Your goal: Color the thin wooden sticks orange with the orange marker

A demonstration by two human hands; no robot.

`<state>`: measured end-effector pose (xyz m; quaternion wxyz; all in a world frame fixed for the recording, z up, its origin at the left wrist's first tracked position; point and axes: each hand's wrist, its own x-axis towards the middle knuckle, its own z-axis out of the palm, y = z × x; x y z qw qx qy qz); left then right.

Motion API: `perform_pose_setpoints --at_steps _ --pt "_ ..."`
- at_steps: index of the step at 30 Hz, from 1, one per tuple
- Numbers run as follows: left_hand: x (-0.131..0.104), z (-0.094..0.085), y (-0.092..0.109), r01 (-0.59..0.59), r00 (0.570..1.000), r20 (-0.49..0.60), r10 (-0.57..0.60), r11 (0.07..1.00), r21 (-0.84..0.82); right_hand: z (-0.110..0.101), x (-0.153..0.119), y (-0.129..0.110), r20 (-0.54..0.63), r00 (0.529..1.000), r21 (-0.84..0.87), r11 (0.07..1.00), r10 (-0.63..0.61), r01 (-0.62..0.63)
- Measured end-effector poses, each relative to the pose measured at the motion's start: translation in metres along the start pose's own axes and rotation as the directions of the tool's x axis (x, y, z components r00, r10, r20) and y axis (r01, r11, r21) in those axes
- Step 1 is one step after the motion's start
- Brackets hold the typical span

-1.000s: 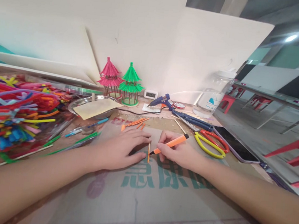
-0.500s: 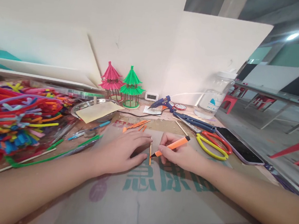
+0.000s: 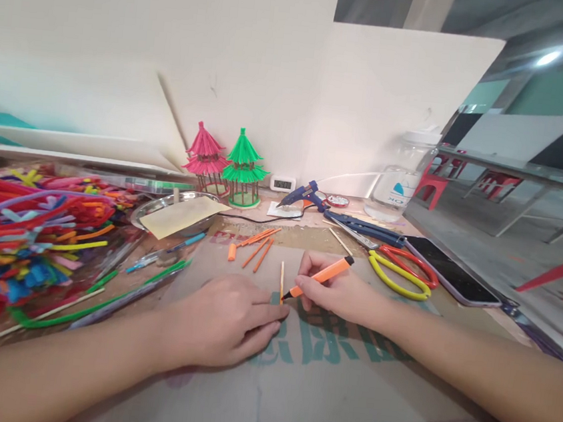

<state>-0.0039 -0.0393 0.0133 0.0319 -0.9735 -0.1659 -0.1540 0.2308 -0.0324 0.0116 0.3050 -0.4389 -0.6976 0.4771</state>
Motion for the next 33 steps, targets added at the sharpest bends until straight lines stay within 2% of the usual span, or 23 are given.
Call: perform_pose_setpoints --at_steps 9,22,30,33 --pt "0.0001 0.0017 0.0004 -0.005 0.997 -0.075 0.008 0.999 0.041 0.0002 -0.0008 -0.0018 0.008 1.0 -0.002 1.0 0.006 -0.006" --pt "0.0021 0.0002 -0.0006 -0.02 0.998 -0.059 0.021 1.0 0.025 -0.002 -0.0018 -0.0026 0.021 1.0 0.013 1.0 0.003 -0.003" --pt "0.0013 0.0018 -0.0021 -0.022 0.999 -0.046 0.023 0.999 0.031 -0.0035 0.0037 0.0014 -0.092 0.996 -0.04 0.999 0.002 -0.006" --pt "0.0012 0.0024 -0.0025 -0.027 0.998 -0.055 0.028 0.999 0.022 -0.0045 0.0054 0.0036 -0.096 0.995 -0.03 1.0 -0.008 0.005"
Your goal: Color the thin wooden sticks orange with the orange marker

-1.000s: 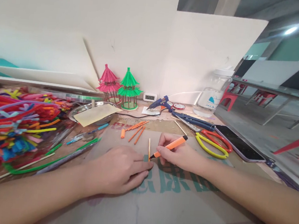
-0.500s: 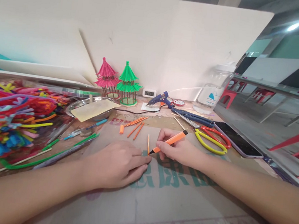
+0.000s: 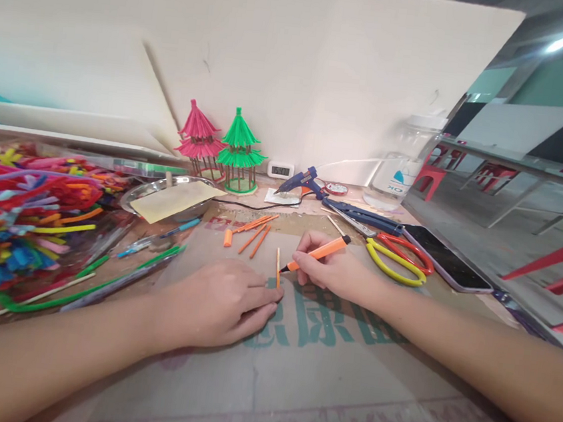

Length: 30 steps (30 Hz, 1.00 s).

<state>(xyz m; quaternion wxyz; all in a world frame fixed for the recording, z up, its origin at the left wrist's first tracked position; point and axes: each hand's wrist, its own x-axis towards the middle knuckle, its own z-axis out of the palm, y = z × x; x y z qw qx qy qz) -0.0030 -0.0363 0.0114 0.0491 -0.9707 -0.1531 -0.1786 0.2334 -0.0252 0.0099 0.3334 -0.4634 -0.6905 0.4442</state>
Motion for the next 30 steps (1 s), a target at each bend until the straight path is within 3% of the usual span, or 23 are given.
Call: perform_pose_setpoints --at_steps 6,13,19,30 --pt "0.0008 -0.0004 0.0008 0.008 1.0 0.002 -0.008 1.0 -0.004 0.0 -0.0005 -0.0029 0.056 0.998 0.027 0.999 0.015 -0.016" --pt "0.0017 -0.0009 0.0014 0.014 1.0 -0.005 -0.014 1.0 -0.016 0.0009 0.0038 0.0023 -0.034 0.999 -0.011 1.0 0.011 -0.011" --pt "0.0009 0.0004 0.0008 0.017 1.0 -0.008 -0.018 1.0 -0.024 -0.0004 0.0033 -0.0027 -0.059 0.998 0.091 0.996 0.0 0.005" --pt "0.0014 -0.0007 0.001 0.02 1.0 -0.01 -0.021 0.999 -0.039 -0.0036 0.0039 0.0029 0.016 1.0 0.016 1.0 0.003 -0.004"
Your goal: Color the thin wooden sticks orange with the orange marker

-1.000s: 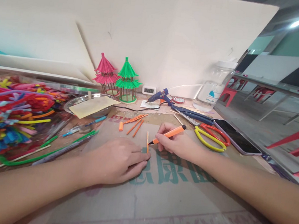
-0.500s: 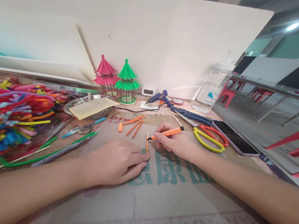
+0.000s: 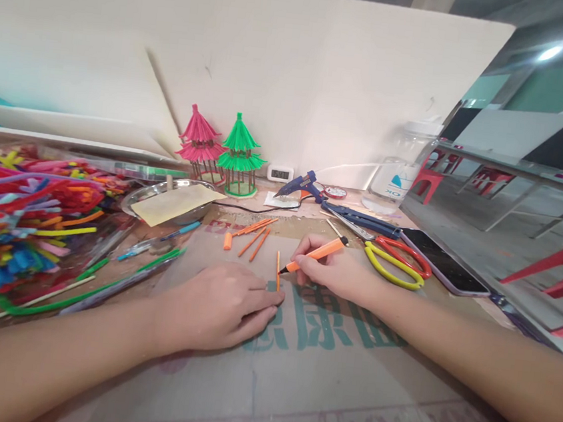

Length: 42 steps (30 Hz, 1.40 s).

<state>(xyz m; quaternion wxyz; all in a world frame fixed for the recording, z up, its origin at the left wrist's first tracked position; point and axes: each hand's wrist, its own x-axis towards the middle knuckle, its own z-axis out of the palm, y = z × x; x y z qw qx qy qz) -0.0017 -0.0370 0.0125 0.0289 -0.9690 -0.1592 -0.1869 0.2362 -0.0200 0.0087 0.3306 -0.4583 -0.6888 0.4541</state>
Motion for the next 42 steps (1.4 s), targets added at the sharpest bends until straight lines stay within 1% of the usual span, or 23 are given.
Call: perform_pose_setpoints --at_steps 3,9,14,20,23,26,30,32,34,36,42 --pt "-0.001 0.0 0.0 -0.001 1.0 0.008 0.001 1.0 0.0 0.0 0.001 0.001 0.0 1.0 0.004 1.0 -0.006 0.006" --pt "-0.001 0.0 0.0 0.0 1.0 0.002 0.0 1.0 0.015 0.002 0.004 0.003 -0.065 0.998 -0.011 1.0 0.019 -0.02" --pt "0.0 0.0 0.001 -0.007 1.0 0.0 0.007 1.0 0.025 0.002 0.004 0.002 -0.08 0.997 0.002 1.0 0.015 -0.015" --pt "-0.001 0.001 0.0 0.005 1.0 0.02 -0.005 1.0 0.022 0.001 0.002 -0.002 -0.031 1.0 -0.02 1.0 0.001 -0.002" --pt "-0.002 0.002 -0.001 0.012 1.0 0.029 -0.013 1.0 0.017 0.001 0.003 -0.003 -0.049 0.998 -0.039 0.999 0.026 -0.028" --pt "-0.002 0.001 0.0 0.031 0.998 0.048 -0.031 1.0 -0.003 0.003 0.005 -0.001 -0.072 0.996 0.002 0.999 0.054 -0.054" --pt "-0.002 -0.003 0.0 0.078 0.995 0.069 -0.076 0.996 -0.03 0.006 0.009 0.004 -0.083 0.996 0.112 0.994 0.016 -0.007" --pt "-0.002 -0.003 -0.001 0.078 0.995 0.061 -0.076 0.996 -0.043 0.006 0.011 0.004 -0.097 0.995 0.127 0.992 0.0 0.012" --pt "-0.003 -0.002 -0.002 0.074 0.997 0.018 -0.074 0.997 -0.009 0.005 0.011 0.003 -0.109 0.994 0.119 0.993 0.002 0.011" --pt "-0.004 0.0 -0.003 0.076 0.997 0.01 -0.076 0.997 0.01 0.005 0.011 0.0 -0.132 0.991 0.099 0.995 0.0 0.013" --pt "-0.001 -0.001 0.0 0.059 0.998 -0.012 -0.06 0.997 -0.042 0.001 0.011 0.003 -0.139 0.99 0.088 0.996 -0.005 0.017"
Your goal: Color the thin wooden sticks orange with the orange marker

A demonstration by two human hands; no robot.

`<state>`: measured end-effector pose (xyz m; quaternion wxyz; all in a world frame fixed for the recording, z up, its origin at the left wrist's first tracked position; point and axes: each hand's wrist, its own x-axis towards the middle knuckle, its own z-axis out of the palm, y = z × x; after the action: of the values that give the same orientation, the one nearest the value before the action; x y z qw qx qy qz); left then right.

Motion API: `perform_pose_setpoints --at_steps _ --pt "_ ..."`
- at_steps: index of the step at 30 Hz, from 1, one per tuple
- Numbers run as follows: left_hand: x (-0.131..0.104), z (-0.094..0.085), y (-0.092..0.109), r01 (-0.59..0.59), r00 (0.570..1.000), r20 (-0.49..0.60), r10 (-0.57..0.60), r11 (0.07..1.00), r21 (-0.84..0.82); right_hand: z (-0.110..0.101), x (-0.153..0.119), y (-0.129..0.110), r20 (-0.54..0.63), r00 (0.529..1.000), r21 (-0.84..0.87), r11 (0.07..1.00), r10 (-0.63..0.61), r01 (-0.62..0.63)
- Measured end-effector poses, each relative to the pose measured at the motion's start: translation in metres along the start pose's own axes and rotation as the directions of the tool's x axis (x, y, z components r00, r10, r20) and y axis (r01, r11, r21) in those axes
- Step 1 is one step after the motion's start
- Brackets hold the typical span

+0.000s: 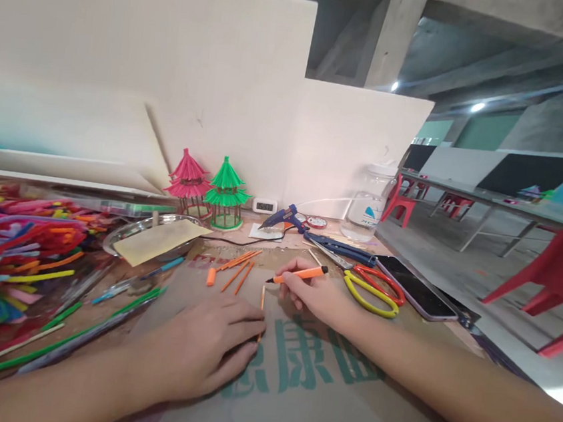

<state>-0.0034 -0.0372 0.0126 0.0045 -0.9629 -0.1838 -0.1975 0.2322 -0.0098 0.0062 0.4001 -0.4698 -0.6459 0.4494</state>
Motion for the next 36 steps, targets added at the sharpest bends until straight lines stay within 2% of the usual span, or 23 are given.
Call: perform_pose_setpoints --at_steps 7,18,28,36 --pt "0.0026 -0.0003 0.0003 -0.044 0.999 -0.003 0.044 0.999 -0.016 -0.0034 0.001 0.0082 0.023 1.0 -0.051 0.999 0.021 -0.02" --pt "0.0029 0.0008 -0.0008 -0.057 0.998 -0.002 0.057 0.998 -0.018 -0.0022 -0.001 0.0017 0.024 1.0 -0.131 0.991 0.017 -0.013" --pt "0.004 -0.0009 0.0 -0.058 0.998 0.009 0.059 0.998 -0.018 -0.0043 -0.0005 0.0019 0.084 0.995 -0.099 0.994 0.057 -0.049" --pt "0.0033 -0.0006 0.0006 -0.047 0.999 0.018 0.047 0.999 -0.018 -0.0039 0.0022 0.0069 0.036 0.999 -0.041 0.999 0.008 -0.006"
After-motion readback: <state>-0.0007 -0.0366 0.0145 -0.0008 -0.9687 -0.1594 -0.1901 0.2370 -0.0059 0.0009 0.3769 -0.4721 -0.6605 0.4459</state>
